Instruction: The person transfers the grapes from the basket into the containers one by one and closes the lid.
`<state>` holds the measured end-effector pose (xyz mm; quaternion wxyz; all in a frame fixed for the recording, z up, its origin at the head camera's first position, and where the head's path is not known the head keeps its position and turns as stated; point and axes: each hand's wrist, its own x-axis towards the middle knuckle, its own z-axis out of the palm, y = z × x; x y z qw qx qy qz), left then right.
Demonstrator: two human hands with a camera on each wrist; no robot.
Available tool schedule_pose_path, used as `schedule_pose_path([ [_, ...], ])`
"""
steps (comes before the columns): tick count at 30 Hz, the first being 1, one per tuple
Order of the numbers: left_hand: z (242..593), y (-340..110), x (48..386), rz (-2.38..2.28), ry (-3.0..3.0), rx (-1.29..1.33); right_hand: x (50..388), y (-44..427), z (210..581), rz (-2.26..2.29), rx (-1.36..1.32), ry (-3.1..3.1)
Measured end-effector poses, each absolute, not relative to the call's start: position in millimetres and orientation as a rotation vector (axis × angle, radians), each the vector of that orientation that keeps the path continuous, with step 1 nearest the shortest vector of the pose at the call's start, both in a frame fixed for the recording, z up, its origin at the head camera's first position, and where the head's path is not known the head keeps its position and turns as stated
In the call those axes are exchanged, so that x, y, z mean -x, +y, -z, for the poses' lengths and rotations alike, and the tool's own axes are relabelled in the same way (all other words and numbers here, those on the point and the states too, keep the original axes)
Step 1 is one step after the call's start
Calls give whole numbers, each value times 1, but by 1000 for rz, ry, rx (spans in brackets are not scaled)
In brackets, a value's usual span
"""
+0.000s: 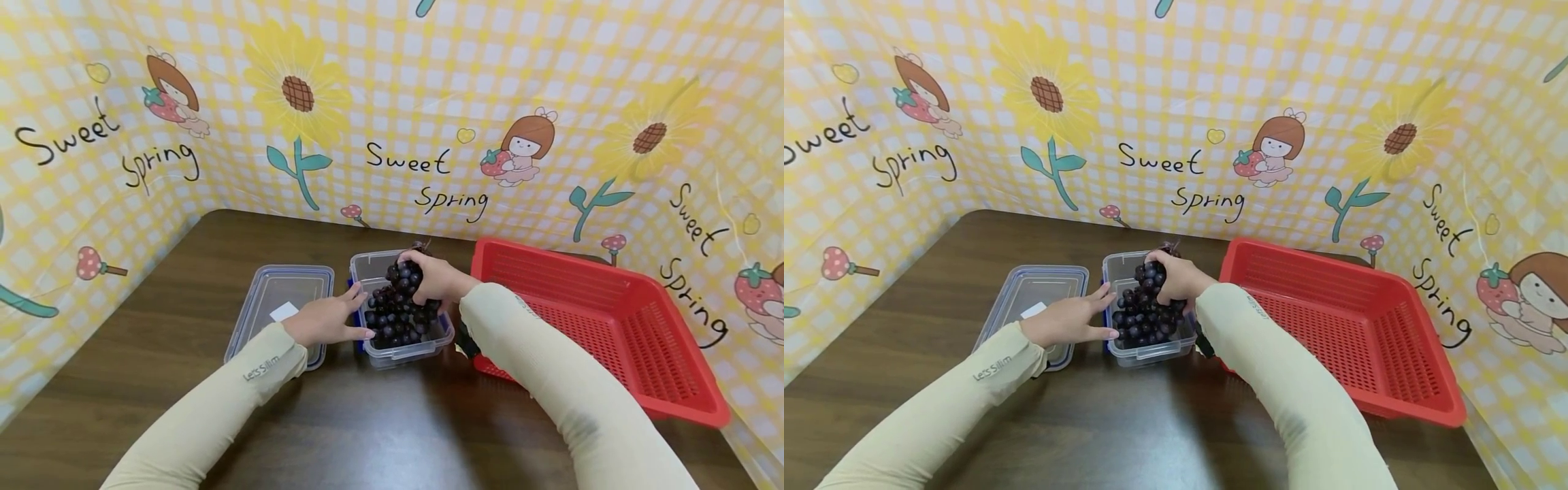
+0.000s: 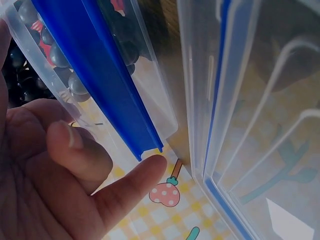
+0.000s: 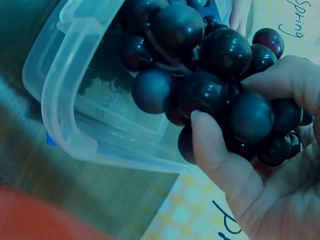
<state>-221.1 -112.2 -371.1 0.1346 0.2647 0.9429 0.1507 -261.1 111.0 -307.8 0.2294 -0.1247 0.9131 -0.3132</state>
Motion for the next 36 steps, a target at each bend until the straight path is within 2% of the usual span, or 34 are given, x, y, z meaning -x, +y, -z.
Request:
schedule_pose_path([
  [26,369,-110,221,-420,2718,-739,270,106,328,797,228,2384],
  [36,367,-110,220,-401,2718,-725,270,108,317,604,332,2439],
])
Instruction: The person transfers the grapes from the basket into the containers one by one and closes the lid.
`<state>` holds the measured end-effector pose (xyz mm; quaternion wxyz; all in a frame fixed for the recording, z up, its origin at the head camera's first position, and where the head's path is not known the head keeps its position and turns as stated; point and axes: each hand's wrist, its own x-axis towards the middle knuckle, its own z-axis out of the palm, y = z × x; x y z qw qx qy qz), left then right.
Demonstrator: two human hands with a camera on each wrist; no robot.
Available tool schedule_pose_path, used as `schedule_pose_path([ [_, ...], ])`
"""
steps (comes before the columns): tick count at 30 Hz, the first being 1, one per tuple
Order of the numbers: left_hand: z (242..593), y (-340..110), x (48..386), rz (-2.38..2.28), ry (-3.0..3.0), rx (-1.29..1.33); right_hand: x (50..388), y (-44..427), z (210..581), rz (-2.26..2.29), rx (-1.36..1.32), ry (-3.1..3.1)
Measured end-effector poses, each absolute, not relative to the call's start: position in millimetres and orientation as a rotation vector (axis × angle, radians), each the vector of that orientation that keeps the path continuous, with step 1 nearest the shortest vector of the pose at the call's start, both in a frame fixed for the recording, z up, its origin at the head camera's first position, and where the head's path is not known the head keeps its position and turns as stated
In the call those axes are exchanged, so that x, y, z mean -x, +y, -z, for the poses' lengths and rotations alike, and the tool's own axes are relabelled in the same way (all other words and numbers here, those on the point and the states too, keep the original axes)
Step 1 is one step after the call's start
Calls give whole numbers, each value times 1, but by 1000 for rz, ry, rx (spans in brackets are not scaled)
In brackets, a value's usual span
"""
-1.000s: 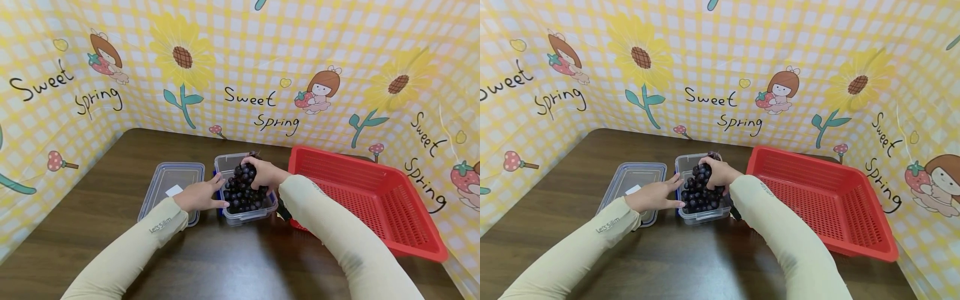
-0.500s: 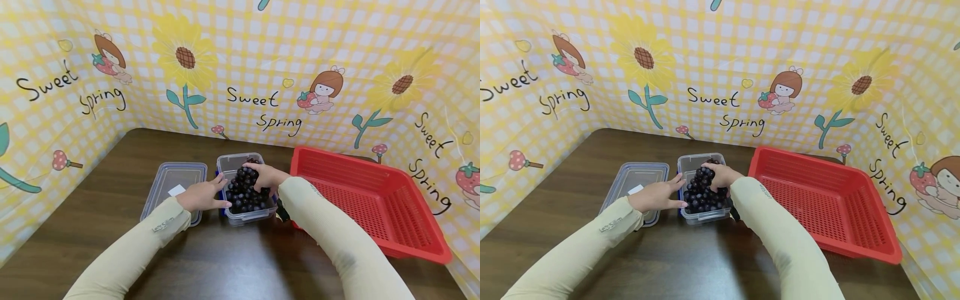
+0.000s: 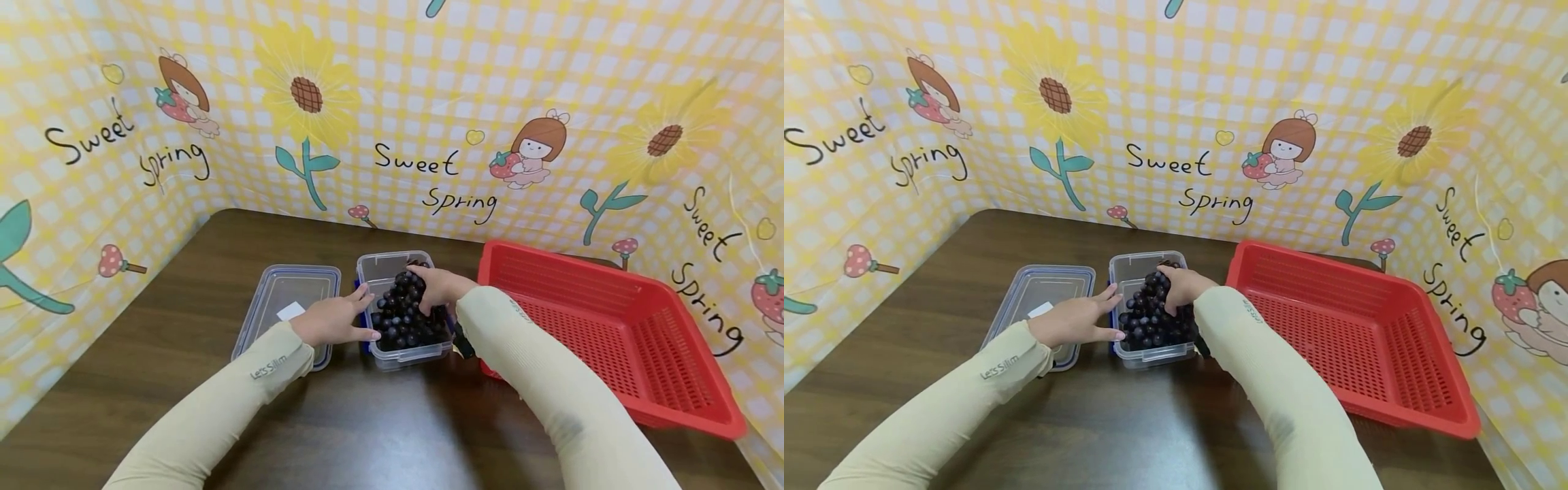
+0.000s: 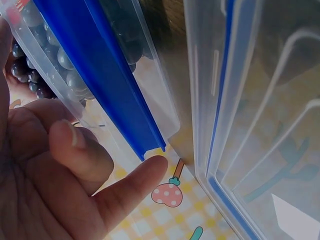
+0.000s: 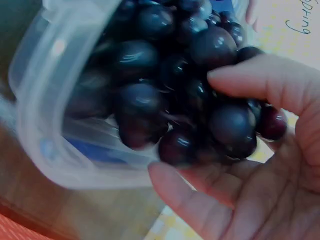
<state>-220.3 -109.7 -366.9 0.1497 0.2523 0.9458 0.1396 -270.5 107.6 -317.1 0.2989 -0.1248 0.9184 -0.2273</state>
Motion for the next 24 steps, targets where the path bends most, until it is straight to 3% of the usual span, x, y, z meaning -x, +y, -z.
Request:
schedule_pose_path([
  [9,365,-109,219,-405,2714,-723,274,118,303,538,441,2482],
  [12,364,-109,219,-411,2716,-727,295,124,324,458,523,2563],
  [18,364,-109,218,-435,2703,-722,361,141,406,340,608,2700],
  [24,367,-110,219,-431,2713,-725,349,127,397,439,477,2666],
])
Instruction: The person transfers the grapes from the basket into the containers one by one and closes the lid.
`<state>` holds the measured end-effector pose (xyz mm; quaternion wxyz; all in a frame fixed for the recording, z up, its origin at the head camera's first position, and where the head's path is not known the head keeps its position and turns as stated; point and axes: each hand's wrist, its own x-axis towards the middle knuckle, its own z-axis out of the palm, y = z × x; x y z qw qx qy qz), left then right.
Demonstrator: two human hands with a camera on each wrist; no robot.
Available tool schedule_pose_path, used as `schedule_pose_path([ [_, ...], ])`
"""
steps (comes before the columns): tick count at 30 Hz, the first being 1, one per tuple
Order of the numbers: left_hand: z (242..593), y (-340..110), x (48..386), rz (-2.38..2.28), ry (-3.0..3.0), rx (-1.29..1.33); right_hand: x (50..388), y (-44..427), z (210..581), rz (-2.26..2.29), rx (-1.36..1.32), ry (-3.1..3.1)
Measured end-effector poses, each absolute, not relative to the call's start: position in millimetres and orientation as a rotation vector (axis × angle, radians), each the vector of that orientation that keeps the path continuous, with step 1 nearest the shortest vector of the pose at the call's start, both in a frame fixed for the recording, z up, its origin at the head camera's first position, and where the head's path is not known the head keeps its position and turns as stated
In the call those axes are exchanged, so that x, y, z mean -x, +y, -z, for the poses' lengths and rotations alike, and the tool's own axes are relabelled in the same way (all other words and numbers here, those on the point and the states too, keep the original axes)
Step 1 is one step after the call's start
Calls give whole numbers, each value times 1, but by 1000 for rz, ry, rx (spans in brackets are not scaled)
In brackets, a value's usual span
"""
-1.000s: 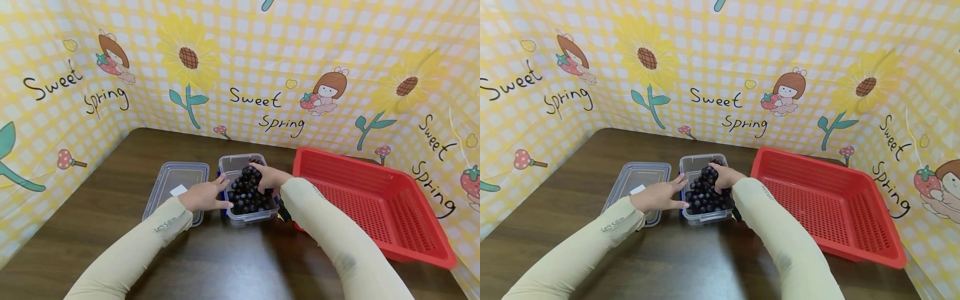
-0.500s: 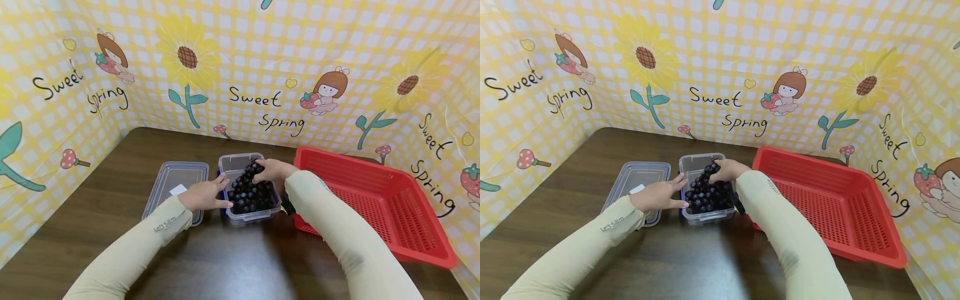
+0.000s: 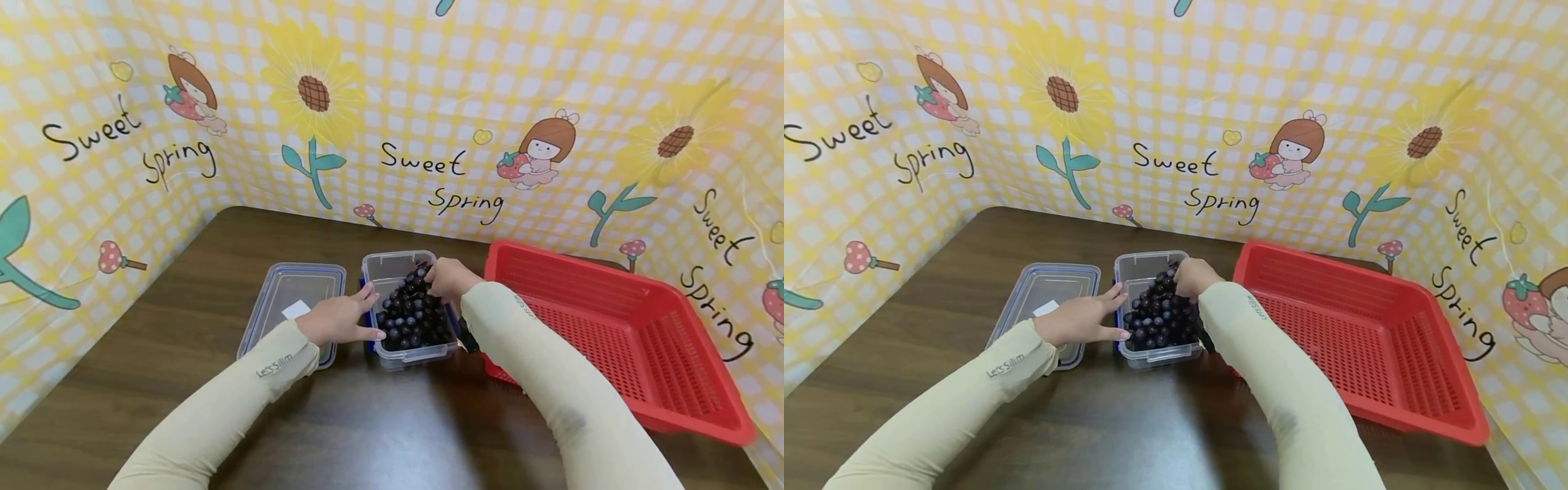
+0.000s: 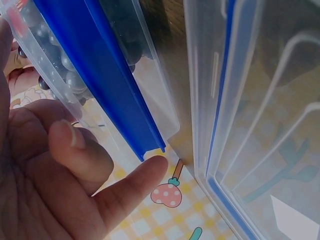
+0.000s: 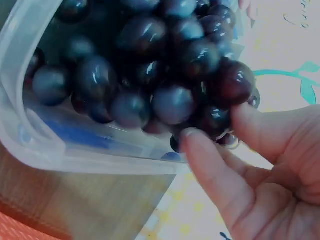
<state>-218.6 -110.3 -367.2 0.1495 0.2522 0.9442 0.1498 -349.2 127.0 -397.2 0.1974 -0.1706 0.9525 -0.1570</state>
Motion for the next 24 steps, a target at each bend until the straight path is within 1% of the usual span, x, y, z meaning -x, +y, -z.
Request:
schedule_pose_path([
  [3,370,-110,220,-427,2715,-724,323,117,369,454,461,2684],
  [6,371,-110,220,-433,2718,-725,290,104,333,384,450,2717],
  [7,371,-110,221,-438,2717,-724,285,103,327,376,457,2726],
  [11,370,-109,220,-461,2711,-733,286,106,318,351,500,2714],
  [18,362,-109,223,-423,2703,-750,285,108,299,415,412,2673],
  [21,355,-116,223,-385,2715,-745,281,103,296,559,425,2729],
  [24,346,-131,223,-458,2726,-718,276,91,296,899,320,2688],
])
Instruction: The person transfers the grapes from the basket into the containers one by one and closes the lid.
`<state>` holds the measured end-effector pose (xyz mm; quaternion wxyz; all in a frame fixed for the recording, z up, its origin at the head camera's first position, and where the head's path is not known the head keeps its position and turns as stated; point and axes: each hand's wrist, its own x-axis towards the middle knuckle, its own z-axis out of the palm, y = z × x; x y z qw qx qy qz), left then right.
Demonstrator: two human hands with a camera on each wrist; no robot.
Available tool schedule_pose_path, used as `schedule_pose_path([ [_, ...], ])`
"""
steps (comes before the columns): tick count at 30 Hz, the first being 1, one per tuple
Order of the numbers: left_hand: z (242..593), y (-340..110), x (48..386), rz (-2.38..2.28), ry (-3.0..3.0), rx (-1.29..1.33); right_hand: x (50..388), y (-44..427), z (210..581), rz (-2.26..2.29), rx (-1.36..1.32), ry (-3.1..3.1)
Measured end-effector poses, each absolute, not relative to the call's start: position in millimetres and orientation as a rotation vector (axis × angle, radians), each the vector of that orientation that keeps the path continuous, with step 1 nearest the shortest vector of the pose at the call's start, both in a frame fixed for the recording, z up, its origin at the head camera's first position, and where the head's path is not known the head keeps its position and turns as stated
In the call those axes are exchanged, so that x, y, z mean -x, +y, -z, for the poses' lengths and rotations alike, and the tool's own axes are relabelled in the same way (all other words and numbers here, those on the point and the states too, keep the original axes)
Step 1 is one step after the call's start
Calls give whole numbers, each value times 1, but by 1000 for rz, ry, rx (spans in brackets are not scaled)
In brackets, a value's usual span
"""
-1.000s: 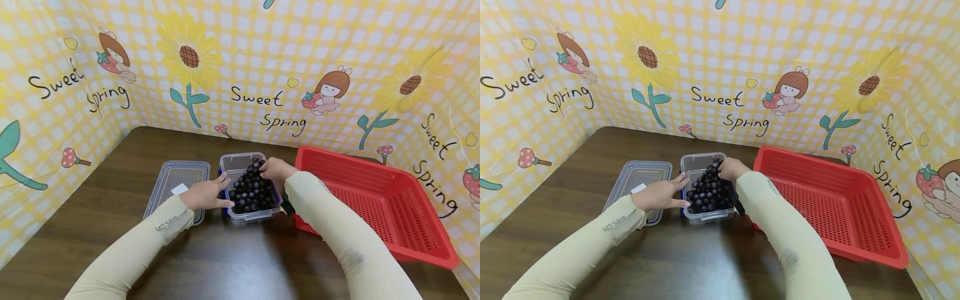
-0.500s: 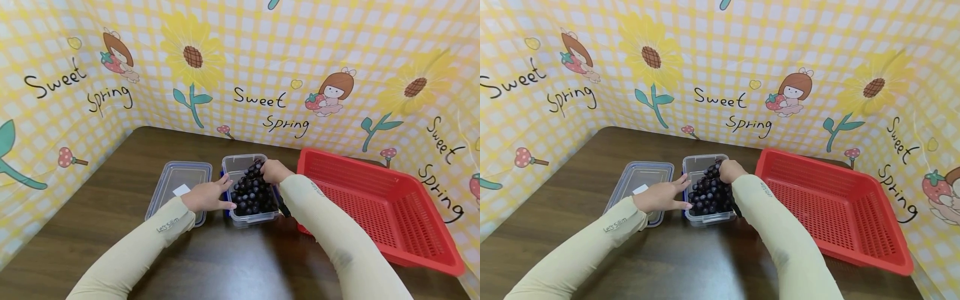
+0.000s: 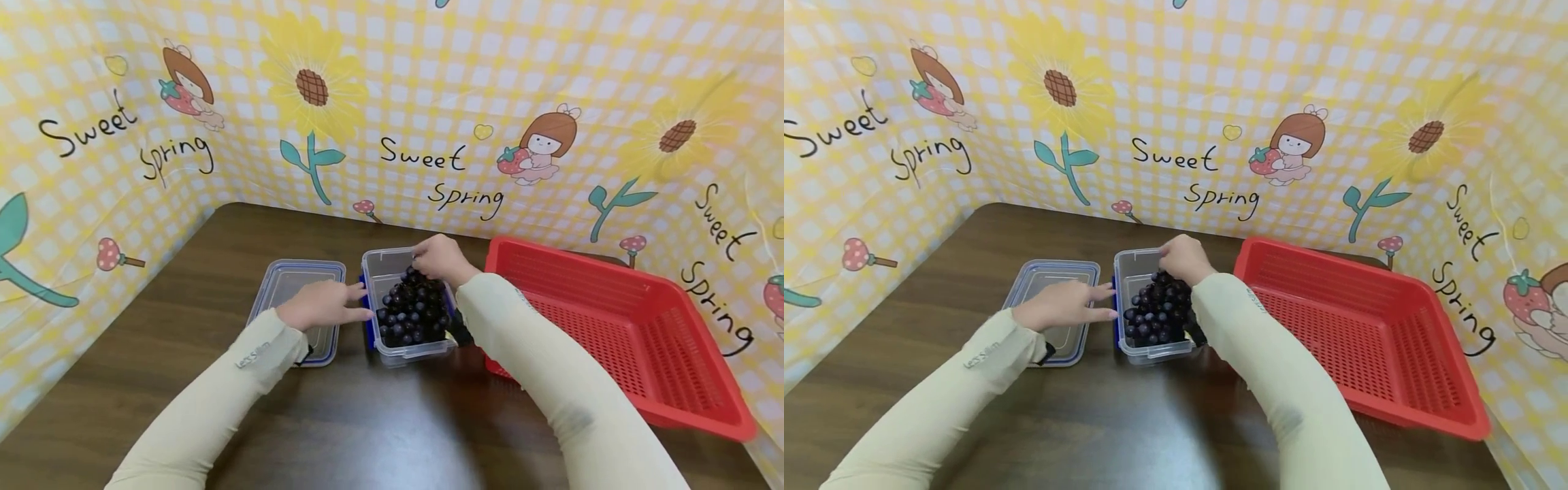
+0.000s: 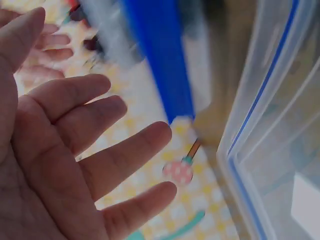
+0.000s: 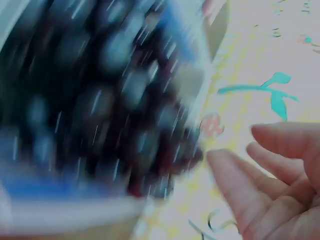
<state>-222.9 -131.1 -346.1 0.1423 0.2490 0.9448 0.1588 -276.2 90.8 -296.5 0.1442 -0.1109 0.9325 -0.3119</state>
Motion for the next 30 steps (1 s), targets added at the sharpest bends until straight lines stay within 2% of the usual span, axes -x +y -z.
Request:
schedule_pose_path([
  [4,335,-161,224,-625,2752,-619,271,65,300,1292,118,2486],
  [7,329,-183,224,-693,2781,-529,266,47,303,1341,115,2415],
  [14,323,-230,220,-846,2815,-278,252,7,315,1188,248,2454],
  [22,348,-267,206,-799,2828,-147,231,-31,337,743,463,2677],
  [30,362,-277,196,-905,2619,1,209,-50,367,927,108,2694],
])
